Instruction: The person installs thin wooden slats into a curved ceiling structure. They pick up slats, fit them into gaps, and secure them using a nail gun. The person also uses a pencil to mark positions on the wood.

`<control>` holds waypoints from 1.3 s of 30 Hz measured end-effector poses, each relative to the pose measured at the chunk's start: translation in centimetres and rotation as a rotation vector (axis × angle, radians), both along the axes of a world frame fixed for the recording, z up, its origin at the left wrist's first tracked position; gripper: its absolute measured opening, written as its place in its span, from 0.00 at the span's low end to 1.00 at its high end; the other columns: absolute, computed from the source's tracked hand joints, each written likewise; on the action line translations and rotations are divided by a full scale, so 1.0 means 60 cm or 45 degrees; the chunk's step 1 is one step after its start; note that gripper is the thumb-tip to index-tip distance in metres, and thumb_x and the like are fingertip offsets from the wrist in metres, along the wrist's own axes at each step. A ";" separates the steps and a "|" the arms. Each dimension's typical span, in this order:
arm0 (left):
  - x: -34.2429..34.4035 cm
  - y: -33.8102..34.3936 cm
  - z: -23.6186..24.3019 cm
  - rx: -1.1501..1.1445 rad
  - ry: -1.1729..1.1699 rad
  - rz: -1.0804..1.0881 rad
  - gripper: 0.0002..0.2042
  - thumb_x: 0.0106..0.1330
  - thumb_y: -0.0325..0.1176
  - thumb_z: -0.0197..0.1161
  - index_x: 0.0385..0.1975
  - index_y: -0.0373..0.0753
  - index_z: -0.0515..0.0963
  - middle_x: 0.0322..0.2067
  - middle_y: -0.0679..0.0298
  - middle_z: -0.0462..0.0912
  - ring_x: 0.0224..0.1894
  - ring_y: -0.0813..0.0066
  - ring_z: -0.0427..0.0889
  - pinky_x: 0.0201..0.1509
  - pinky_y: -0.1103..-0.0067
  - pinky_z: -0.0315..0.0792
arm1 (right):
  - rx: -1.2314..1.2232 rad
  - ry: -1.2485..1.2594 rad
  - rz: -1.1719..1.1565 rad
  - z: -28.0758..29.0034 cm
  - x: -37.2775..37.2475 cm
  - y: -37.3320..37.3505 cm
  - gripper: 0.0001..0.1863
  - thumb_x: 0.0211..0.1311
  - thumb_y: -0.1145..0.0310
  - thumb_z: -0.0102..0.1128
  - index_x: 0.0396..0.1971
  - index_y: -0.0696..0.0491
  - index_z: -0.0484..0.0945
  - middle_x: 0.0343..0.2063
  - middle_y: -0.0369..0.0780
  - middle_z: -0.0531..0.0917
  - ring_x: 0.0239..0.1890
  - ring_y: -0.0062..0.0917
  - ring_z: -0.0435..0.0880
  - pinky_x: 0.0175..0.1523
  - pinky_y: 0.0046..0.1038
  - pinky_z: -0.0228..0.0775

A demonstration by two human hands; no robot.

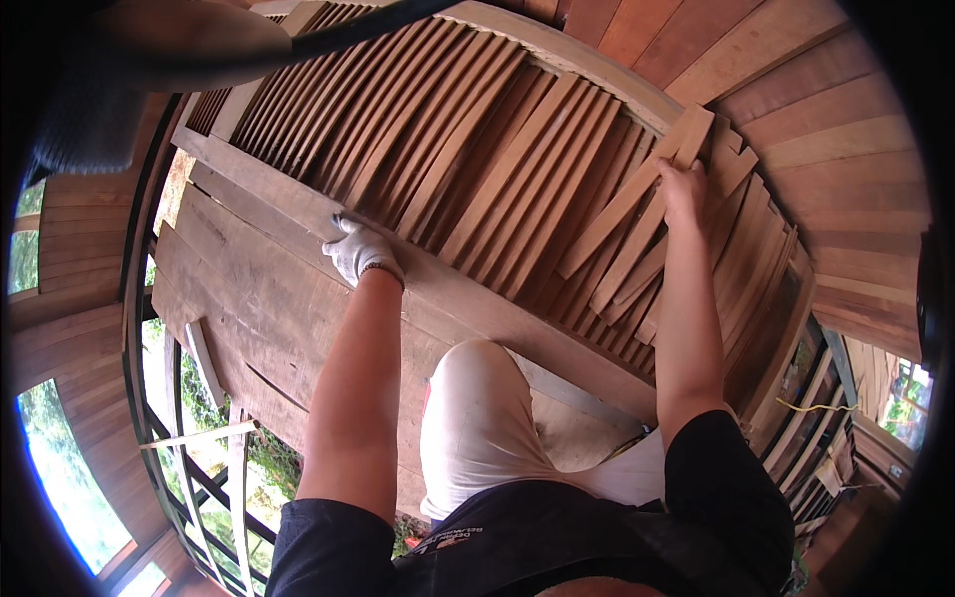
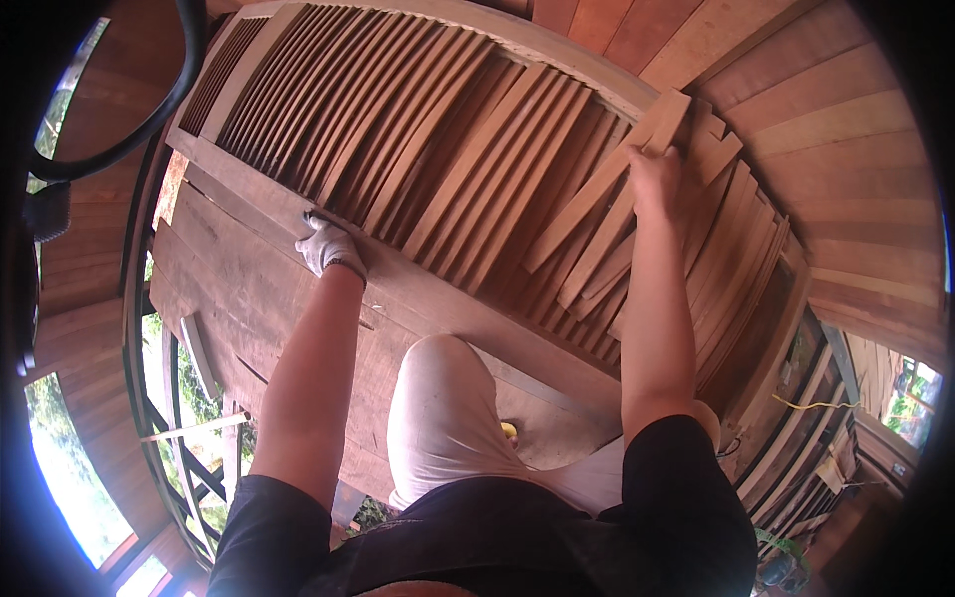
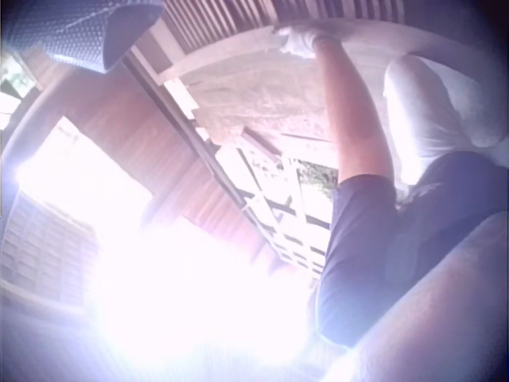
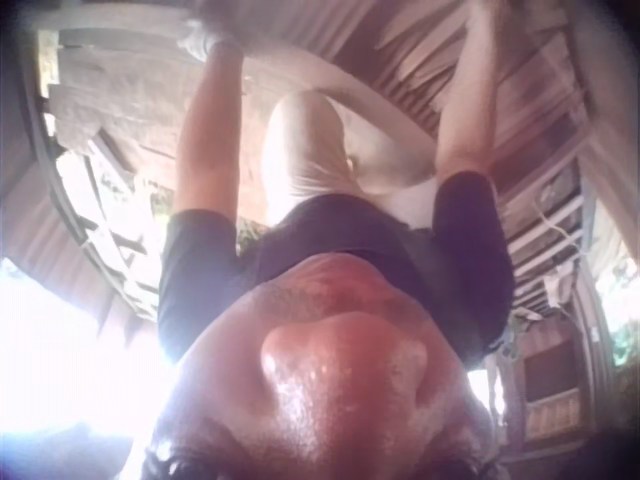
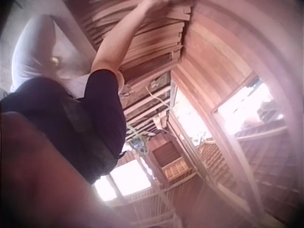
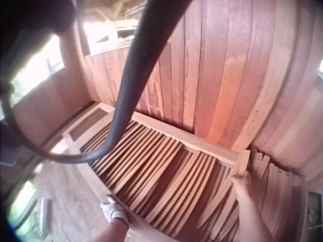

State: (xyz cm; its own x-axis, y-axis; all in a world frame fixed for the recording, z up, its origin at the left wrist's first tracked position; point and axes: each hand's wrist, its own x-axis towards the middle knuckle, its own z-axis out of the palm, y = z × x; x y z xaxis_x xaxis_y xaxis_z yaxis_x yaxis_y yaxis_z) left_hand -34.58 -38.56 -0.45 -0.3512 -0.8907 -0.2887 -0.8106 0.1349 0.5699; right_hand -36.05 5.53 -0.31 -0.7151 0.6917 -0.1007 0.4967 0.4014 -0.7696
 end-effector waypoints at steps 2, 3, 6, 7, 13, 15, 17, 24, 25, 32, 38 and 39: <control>0.000 -0.004 -0.009 -0.038 -0.006 -0.003 0.39 0.76 0.60 0.45 0.68 0.25 0.62 0.53 0.33 0.80 0.56 0.38 0.83 0.59 0.56 0.78 | 0.392 0.066 -0.026 -0.005 0.016 -0.006 0.30 0.58 0.65 0.71 0.59 0.60 0.72 0.50 0.54 0.83 0.51 0.46 0.84 0.56 0.39 0.76; -0.005 -0.002 -0.010 -0.074 -0.020 0.018 0.38 0.76 0.60 0.46 0.67 0.25 0.64 0.54 0.32 0.80 0.56 0.39 0.83 0.60 0.57 0.77 | 0.507 0.179 -0.059 -0.013 0.020 -0.019 0.33 0.58 0.64 0.71 0.61 0.59 0.70 0.54 0.56 0.81 0.57 0.50 0.81 0.62 0.41 0.73; -0.005 -0.005 -0.012 -0.083 -0.013 0.014 0.37 0.76 0.59 0.48 0.66 0.26 0.65 0.54 0.34 0.81 0.55 0.40 0.83 0.61 0.58 0.76 | 0.424 0.451 0.007 -0.008 0.043 -0.086 0.32 0.61 0.65 0.68 0.63 0.58 0.69 0.56 0.54 0.79 0.56 0.46 0.82 0.61 0.42 0.74; -0.007 -0.011 -0.017 -0.104 0.001 0.021 0.37 0.75 0.59 0.49 0.66 0.27 0.66 0.54 0.35 0.81 0.55 0.40 0.83 0.61 0.58 0.75 | 0.246 0.483 0.090 -0.010 0.042 -0.110 0.29 0.63 0.66 0.67 0.62 0.58 0.71 0.55 0.52 0.80 0.55 0.45 0.82 0.61 0.41 0.74; -0.009 -0.005 -0.022 -0.004 0.086 0.063 0.36 0.76 0.57 0.47 0.65 0.24 0.68 0.61 0.35 0.76 0.66 0.42 0.75 0.69 0.64 0.68 | 0.102 0.163 0.120 -0.065 0.041 -0.206 0.30 0.66 0.62 0.67 0.62 0.63 0.71 0.56 0.54 0.79 0.52 0.42 0.84 0.61 0.38 0.74; 0.001 -0.011 -0.033 -0.048 0.127 0.053 0.36 0.76 0.57 0.47 0.65 0.25 0.68 0.62 0.36 0.76 0.66 0.42 0.75 0.69 0.64 0.69 | -0.067 0.069 0.140 -0.044 0.050 -0.237 0.31 0.66 0.62 0.67 0.63 0.64 0.69 0.56 0.55 0.78 0.53 0.42 0.84 0.60 0.38 0.74; -0.003 -0.009 -0.026 -0.011 0.114 0.068 0.36 0.76 0.57 0.46 0.65 0.25 0.68 0.62 0.36 0.76 0.66 0.42 0.75 0.69 0.64 0.68 | -0.167 0.001 0.163 -0.044 0.056 -0.240 0.33 0.66 0.62 0.67 0.64 0.64 0.68 0.56 0.55 0.78 0.53 0.42 0.84 0.59 0.39 0.74; -0.004 -0.003 -0.006 0.097 0.037 0.073 0.36 0.77 0.56 0.47 0.70 0.28 0.63 0.64 0.40 0.74 0.66 0.45 0.75 0.69 0.62 0.69 | 0.144 0.198 0.282 -0.039 0.046 -0.270 0.33 0.64 0.64 0.68 0.65 0.62 0.67 0.60 0.55 0.74 0.62 0.47 0.76 0.65 0.43 0.69; -0.005 -0.005 -0.012 0.053 0.032 0.066 0.36 0.77 0.57 0.47 0.70 0.28 0.63 0.63 0.40 0.75 0.64 0.44 0.76 0.68 0.61 0.70 | 0.266 0.194 0.310 -0.031 0.037 -0.277 0.33 0.64 0.64 0.68 0.64 0.62 0.67 0.61 0.55 0.73 0.63 0.48 0.74 0.66 0.45 0.68; -0.002 -0.005 -0.006 0.012 -0.007 0.004 0.35 0.78 0.57 0.43 0.68 0.27 0.63 0.54 0.36 0.81 0.55 0.41 0.83 0.61 0.59 0.77 | -0.249 0.103 0.175 -0.087 0.035 -0.239 0.35 0.62 0.62 0.70 0.65 0.61 0.67 0.58 0.54 0.77 0.61 0.44 0.78 0.65 0.40 0.69; 0.001 0.002 0.004 0.078 0.020 -0.015 0.35 0.79 0.55 0.41 0.69 0.27 0.61 0.58 0.36 0.78 0.60 0.42 0.80 0.61 0.58 0.78 | -0.481 0.139 0.216 -0.090 0.087 -0.272 0.40 0.65 0.68 0.69 0.72 0.63 0.59 0.52 0.52 0.82 0.56 0.40 0.83 0.61 0.37 0.74; 0.002 0.004 0.008 0.092 0.025 -0.016 0.35 0.79 0.55 0.41 0.69 0.27 0.61 0.58 0.36 0.78 0.59 0.42 0.81 0.62 0.58 0.78 | -0.570 0.062 0.243 -0.066 0.100 -0.271 0.39 0.66 0.67 0.69 0.71 0.63 0.60 0.52 0.51 0.82 0.56 0.39 0.83 0.60 0.36 0.74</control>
State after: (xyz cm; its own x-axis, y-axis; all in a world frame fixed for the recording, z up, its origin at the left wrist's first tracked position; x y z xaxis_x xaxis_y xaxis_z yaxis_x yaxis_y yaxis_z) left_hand -34.45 -38.30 0.06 -0.3686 -0.8631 -0.3452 -0.7976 0.1029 0.5944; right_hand -30.02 -10.72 -4.24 -0.8361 0.4441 -0.3219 0.4057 0.1059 -0.9078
